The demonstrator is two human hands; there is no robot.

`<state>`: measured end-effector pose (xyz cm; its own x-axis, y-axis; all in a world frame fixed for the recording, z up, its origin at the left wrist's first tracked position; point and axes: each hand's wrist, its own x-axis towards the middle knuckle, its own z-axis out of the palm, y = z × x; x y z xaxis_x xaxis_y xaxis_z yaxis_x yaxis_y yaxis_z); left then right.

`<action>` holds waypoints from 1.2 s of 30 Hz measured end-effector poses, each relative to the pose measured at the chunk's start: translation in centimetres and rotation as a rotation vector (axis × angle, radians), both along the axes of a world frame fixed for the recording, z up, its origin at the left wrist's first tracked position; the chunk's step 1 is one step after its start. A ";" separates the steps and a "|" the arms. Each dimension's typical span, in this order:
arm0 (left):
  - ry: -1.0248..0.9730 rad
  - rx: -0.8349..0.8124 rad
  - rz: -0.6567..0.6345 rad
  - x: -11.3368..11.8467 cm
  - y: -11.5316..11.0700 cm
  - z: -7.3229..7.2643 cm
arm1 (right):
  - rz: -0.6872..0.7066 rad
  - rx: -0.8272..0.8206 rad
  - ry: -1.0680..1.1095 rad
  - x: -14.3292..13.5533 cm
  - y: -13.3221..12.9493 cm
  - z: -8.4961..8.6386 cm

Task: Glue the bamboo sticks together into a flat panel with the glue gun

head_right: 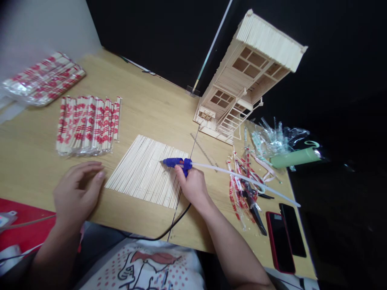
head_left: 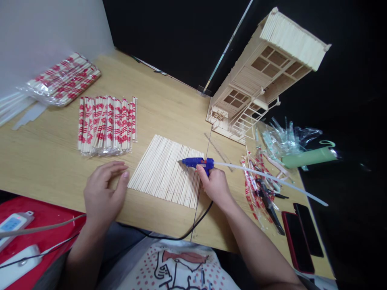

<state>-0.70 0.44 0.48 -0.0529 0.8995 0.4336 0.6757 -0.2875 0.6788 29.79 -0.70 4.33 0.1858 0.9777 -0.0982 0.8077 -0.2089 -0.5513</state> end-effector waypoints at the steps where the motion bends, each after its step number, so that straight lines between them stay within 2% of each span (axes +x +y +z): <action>1: 0.000 -0.001 -0.002 0.0 0.0 0.0 | -0.004 0.000 -0.005 0.0 0.0 0.1; 8: -0.004 -0.009 -0.003 -0.2 0.0 0.3 | -0.031 0.008 0.038 0.3 -0.7 0.8; 13: -0.087 0.052 0.047 0.5 -1.2 0.9 | -0.139 -0.041 0.347 0.8 -1.6 1.0; 15: -0.215 0.038 -0.020 2.3 -2.5 1.4 | -0.167 -0.061 0.494 0.8 -2.0 1.0; 16: -0.306 -0.024 -0.099 3.6 -3.3 1.7 | -0.169 -0.062 0.552 0.7 -2.2 0.9; 18: -0.471 -0.325 -0.383 6.8 -5.0 2.3 | -0.156 -0.045 0.609 0.6 -2.7 1.0; 20: -0.624 -0.670 -0.630 10.3 -6.5 2.5 | -0.132 0.014 0.566 0.3 -3.3 1.3; 22: -0.719 -0.834 -0.743 13.3 -7.5 2.5 | -0.103 0.115 0.457 0.0 -3.9 1.8; 25: -0.819 -0.839 -0.747 16.2 -7.7 2.3 | -0.032 0.255 0.352 -0.2 -4.7 2.7; 30: -1.018 -0.749 -0.730 18.2 -6.9 2.6 | 0.079 0.296 0.376 0.4 -6.0 3.1; 32: -1.056 -0.773 -0.731 18.8 -7.1 2.8 | 0.075 0.225 0.453 0.7 -6.7 2.8; 34: -1.097 -0.821 -0.714 19.4 -7.4 2.9 | 0.044 0.109 0.625 1.2 -7.4 2.4; 36: -1.132 -0.850 -0.677 19.8 -7.7 2.9 | -0.033 0.137 0.798 1.7 -8.0 2.0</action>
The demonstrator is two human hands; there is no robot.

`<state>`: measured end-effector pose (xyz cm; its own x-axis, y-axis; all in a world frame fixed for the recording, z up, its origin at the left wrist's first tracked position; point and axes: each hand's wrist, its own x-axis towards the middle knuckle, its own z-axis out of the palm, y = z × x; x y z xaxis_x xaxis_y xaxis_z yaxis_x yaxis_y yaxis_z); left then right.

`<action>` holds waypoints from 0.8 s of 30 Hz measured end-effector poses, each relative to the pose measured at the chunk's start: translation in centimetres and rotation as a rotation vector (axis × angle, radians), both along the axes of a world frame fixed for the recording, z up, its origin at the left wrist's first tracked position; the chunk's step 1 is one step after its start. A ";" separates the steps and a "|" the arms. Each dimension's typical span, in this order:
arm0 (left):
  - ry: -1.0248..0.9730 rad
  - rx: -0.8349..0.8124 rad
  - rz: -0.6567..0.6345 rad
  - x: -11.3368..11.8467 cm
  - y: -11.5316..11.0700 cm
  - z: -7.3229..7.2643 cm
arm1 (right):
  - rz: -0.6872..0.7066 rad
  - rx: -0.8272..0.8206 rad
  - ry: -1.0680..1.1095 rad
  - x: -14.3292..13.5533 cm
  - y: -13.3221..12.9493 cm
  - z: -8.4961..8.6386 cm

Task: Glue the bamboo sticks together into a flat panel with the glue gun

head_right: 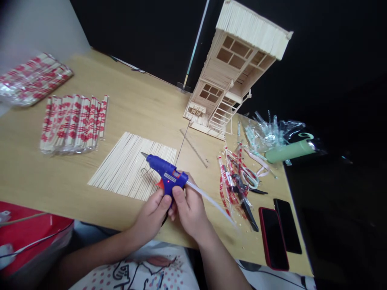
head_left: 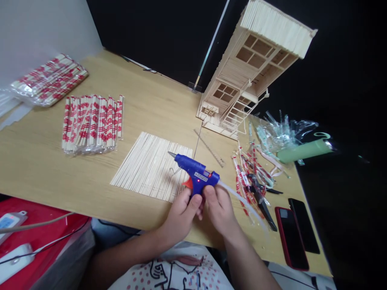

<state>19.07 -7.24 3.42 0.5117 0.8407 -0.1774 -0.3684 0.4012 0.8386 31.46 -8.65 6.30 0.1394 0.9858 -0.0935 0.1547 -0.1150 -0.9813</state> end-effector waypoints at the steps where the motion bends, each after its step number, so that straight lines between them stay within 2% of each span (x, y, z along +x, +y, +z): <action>1: -0.002 -0.019 0.018 0.1 0.0 0.0 | -0.075 0.065 0.066 0.2 -0.1 -0.2; 3: -0.011 -0.052 0.036 0.2 0.0 0.1 | -0.236 0.256 0.149 0.6 -0.2 -0.4; 5: -0.029 -0.095 0.012 0.2 0.2 0.3 | -0.329 0.401 0.191 1.0 0.0 -0.5; 11: -0.015 -0.099 -0.023 0.1 0.2 0.6 | -0.389 0.601 0.037 1.2 0.8 0.0; 17: 0.061 0.033 0.013 -0.1 -0.4 -0.4 | -0.405 0.648 -0.004 1.0 0.8 0.2; 24: 0.172 0.208 0.019 -0.6 -0.5 -1.3 | -0.406 0.507 0.208 0.7 0.7 1.1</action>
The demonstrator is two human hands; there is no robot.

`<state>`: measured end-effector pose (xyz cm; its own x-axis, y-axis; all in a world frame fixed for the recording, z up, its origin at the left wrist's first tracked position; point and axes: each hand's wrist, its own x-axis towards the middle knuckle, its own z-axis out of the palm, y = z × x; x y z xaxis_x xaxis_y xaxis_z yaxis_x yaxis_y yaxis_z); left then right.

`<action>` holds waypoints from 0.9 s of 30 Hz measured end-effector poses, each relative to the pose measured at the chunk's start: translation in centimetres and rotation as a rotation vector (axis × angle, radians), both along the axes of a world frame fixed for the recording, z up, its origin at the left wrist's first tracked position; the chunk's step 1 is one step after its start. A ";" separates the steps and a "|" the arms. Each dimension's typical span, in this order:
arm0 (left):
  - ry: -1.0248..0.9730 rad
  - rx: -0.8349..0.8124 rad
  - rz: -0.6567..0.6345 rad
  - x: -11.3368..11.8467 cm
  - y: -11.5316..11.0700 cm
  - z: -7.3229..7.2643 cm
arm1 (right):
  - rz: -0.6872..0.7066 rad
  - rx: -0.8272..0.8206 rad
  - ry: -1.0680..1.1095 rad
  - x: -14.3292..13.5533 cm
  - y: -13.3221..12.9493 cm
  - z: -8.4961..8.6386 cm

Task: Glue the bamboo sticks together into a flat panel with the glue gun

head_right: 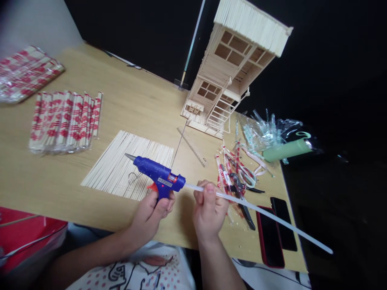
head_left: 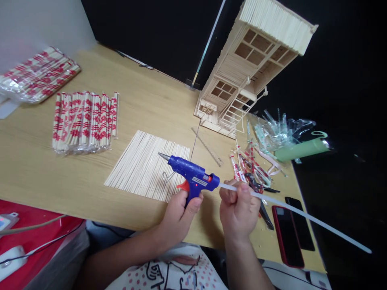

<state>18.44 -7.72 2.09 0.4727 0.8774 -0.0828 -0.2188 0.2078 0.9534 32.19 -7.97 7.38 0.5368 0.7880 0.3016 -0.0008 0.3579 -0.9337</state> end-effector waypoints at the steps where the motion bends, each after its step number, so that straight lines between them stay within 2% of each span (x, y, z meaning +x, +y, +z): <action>1: 0.001 0.009 -0.002 0.0 0.0 0.0 | -0.008 0.010 -0.014 0.0 0.0 0.0; 6: -0.028 -0.018 -0.003 0.2 0.1 0.9 | -0.109 0.098 -0.208 -0.2 -0.3 -0.1; 10: -0.151 -0.151 -0.041 0.8 0.2 2.1 | -0.106 0.045 -0.183 -0.4 -0.4 0.0; 13: -0.237 -0.277 -0.066 1.3 0.3 2.6 | -0.169 -0.022 -0.222 -0.3 -0.4 0.0; 19: -0.213 -0.397 -0.073 2.2 0.8 1.7 | -0.277 -0.185 -0.456 0.5 -0.2 -0.6; 23: -0.200 -0.441 -0.045 2.5 1.2 1.0 | -0.215 -0.202 -0.463 0.8 0.0 -1.4; 27: -0.239 -0.508 -0.010 2.6 1.2 1.2 | -0.050 -0.232 -0.424 0.7 0.2 -2.0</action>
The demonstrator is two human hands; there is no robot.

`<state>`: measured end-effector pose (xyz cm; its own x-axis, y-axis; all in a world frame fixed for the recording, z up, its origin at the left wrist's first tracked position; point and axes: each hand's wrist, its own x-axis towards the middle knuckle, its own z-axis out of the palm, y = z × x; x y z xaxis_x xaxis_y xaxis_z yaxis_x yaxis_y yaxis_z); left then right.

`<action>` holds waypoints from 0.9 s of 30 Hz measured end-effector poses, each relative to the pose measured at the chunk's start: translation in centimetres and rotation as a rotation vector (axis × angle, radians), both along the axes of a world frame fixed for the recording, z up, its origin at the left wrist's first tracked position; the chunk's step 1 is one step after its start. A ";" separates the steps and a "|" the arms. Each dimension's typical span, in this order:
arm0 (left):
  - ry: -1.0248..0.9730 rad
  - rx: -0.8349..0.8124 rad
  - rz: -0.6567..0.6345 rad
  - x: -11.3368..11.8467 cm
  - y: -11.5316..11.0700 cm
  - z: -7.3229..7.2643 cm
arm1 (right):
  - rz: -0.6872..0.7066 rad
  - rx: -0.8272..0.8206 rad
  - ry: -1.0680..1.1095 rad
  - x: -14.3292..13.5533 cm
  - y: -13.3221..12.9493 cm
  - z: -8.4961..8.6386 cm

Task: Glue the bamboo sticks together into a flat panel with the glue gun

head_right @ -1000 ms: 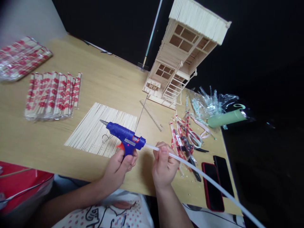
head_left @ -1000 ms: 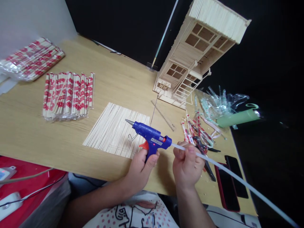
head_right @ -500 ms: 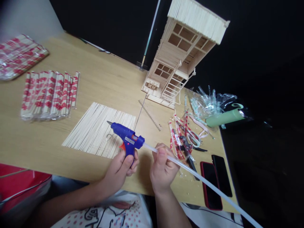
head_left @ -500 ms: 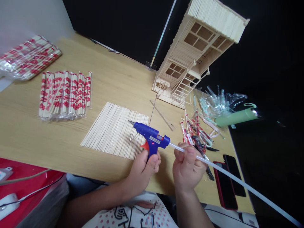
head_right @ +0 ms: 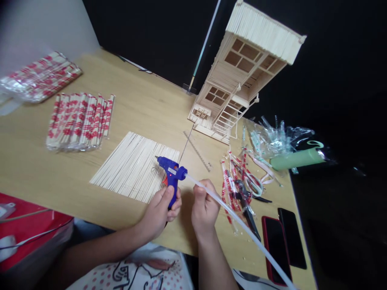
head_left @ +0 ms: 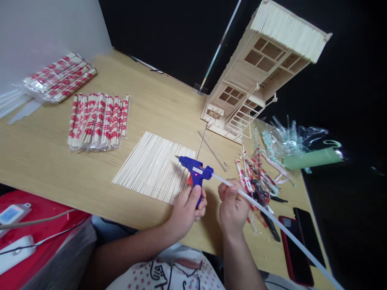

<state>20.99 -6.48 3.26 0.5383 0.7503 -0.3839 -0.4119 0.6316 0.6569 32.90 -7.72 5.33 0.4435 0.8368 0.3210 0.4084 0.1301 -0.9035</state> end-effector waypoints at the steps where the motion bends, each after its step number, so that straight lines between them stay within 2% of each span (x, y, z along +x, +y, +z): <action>1: -0.006 -0.012 0.004 0.0 -0.1 0.1 | 0.052 -0.045 0.036 -0.1 0.1 -0.1; 7: 0.009 -0.037 0.036 0.7 -0.8 0.2 | 0.366 -0.526 0.258 -1.0 0.7 0.4; 10: 0.017 -0.018 0.058 0.8 -0.6 -0.4 | 0.424 -0.689 0.397 -1.2 1.0 0.7; 13: -0.001 0.084 -0.021 -0.1 -0.4 -0.5 | 0.458 -0.799 0.526 -1.2 1.6 0.9; 15: 0.050 0.245 -0.133 -1.8 -0.6 0.0 | 0.480 -0.773 0.609 -1.2 2.2 1.1; 17: 0.239 0.468 -0.216 -4.1 -0.8 0.7 | 0.496 -0.682 0.666 -1.2 2.9 1.3; 19: 0.437 0.679 -0.224 -6.8 -1.0 1.3 | 0.525 -0.613 0.668 -1.2 3.6 1.7; 21: 0.556 0.886 -0.229 -9.5 -0.5 1.3 | 0.564 -0.610 0.610 -1.1 4.3 2.0; 22: 0.616 0.969 -0.206 -10.8 0.0 1.0 | 0.576 -0.619 0.565 -1.1 4.6 2.0; 24: 0.789 1.070 -0.078 -13.3 1.5 0.4 | 0.559 -0.626 0.466 -1.1 5.2 2.0; 27: 1.139 1.037 0.189 -16.8 3.9 -0.4 | 0.485 -0.619 0.300 -1.3 5.7 1.5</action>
<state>4.19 -2.63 2.87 0.2032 0.9580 0.2022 0.5729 -0.2838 0.7689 31.64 -1.98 6.81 -0.0178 0.9430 -0.3325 0.1660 -0.3251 -0.9310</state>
